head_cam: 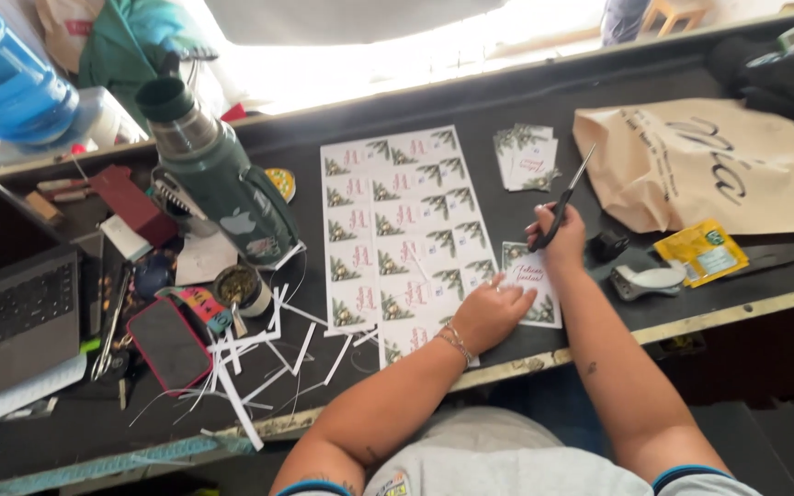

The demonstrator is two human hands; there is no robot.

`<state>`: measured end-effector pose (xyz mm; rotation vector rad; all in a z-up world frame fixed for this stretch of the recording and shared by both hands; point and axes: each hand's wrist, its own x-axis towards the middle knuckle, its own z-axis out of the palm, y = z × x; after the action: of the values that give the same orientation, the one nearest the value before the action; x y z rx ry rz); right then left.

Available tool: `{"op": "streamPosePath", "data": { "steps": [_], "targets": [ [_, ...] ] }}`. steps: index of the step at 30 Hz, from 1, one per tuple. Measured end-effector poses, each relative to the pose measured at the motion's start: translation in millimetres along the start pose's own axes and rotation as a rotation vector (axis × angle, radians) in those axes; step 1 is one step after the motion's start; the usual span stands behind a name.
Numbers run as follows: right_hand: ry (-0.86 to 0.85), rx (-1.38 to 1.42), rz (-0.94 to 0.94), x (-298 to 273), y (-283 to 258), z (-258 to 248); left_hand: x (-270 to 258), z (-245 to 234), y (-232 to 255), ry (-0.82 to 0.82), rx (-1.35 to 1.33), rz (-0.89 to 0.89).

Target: Cutting out individual cards from a printed sheet using scissors

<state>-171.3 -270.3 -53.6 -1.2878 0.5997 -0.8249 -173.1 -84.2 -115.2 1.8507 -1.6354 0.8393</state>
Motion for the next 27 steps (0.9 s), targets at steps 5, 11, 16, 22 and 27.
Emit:
{"op": "streamPosePath", "data": {
  "steps": [5,11,16,22,27],
  "targets": [
    [-0.025,0.081,0.019,15.3,12.7,-4.3,18.2,-43.6,-4.0,-0.214,-0.134,-0.208],
    [-0.071,0.082,-0.013,-9.0,-22.4,-9.8,6.7,-36.9,5.0,-0.207,-0.151,-0.170],
    [-0.219,-0.430,-0.136,-44.3,-81.6,-46.3,12.4,-41.1,1.5,-0.190,-0.159,-0.160],
    [-0.312,-1.119,-0.361,-59.5,-55.9,-81.2,14.0,-41.6,5.6,-0.172,-0.149,-0.180],
    [-0.382,-1.276,-0.360,-48.2,-26.1,-78.8,13.1,-44.0,3.2,-0.220,-0.194,-0.216]
  ]
}}
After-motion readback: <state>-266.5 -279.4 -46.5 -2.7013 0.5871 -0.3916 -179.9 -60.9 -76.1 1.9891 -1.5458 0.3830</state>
